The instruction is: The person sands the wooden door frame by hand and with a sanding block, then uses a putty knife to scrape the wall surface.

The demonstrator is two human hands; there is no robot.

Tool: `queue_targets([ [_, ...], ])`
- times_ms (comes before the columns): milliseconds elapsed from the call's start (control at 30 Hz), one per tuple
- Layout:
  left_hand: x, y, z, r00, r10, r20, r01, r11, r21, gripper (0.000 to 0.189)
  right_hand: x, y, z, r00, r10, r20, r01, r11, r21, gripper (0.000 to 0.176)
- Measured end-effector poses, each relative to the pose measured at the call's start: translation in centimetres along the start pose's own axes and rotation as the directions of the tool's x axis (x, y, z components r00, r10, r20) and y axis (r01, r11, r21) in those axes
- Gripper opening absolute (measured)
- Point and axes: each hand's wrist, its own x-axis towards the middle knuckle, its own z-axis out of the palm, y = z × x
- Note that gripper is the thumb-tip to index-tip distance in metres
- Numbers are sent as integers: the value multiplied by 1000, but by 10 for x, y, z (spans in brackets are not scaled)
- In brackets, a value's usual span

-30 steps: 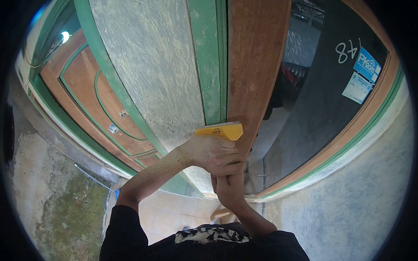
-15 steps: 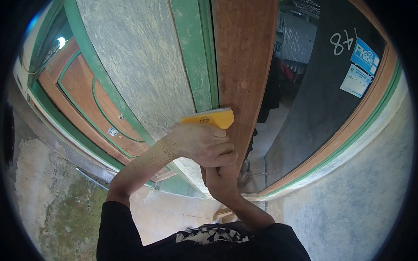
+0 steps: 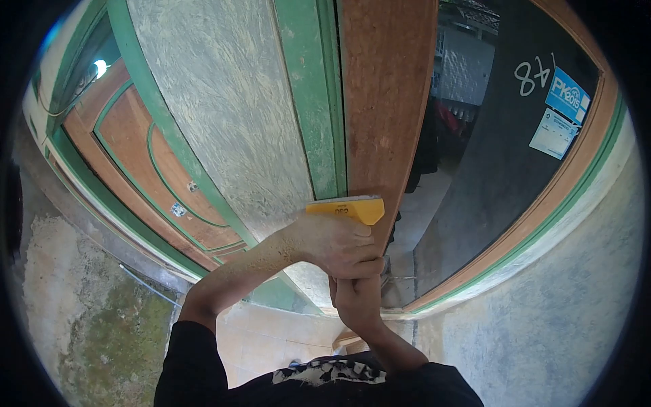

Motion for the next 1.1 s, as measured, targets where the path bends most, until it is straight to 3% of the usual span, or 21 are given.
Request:
queue_targets([
  [67,2,2,2,1000,3,-19,-3,1000,8,26,9,-29,-7,937,322,139,-337,936,103,15],
  [167,4,3,2,999,-47,4,47,998,53,28,6,-17,-6,962,228,151,-256,946,197,16],
  [267,3,4,3,998,3,61,-4,1000,3,30,3,-23,-3,949,305,81,-315,922,225,22],
  [400,7,1,1,997,-1,83,-1,1000,20,30,5,-30,-7,934,337,118,-356,896,264,21],
  [467,6,3,1,998,-8,64,7,1000,22,28,0,-13,-3,971,195,135,-222,947,231,14],
  [500,6,3,-2,996,-10,88,9,1000,9,27,1,0,1,972,195,133,-223,946,236,14],
  [533,8,3,-6,994,-7,112,8,1000,-3,26,7,9,7,999,16,37,-23,981,192,14],
  [600,8,-10,-19,991,-11,135,1,997,78,26,17,4,4,984,-172,-55,177,977,122,14],
  [667,8,-16,-25,987,-23,160,-5,986,166,26,32,-42,0,965,179,190,-215,958,191,13],
  [733,8,-14,-24,996,-45,75,38,995,89,27,16,-31,8,985,132,115,-155,962,227,14],
  [800,11,-7,-18,996,-25,87,19,998,66,27,12,-29,6,996,80,38,-87,963,253,15],
  [867,10,-8,-17,994,-2,109,-3,999,45,27,15,-38,-3,928,318,196,-366,878,310,15],
  [967,15,-13,-25,989,-49,142,61,995,-79,27,16,-49,0,920,339,195,-391,814,429,14],
  [1100,17,-12,-31,984,12,177,-24,998,61,26,14,-38,1,954,234,188,-292,870,397,13],
])
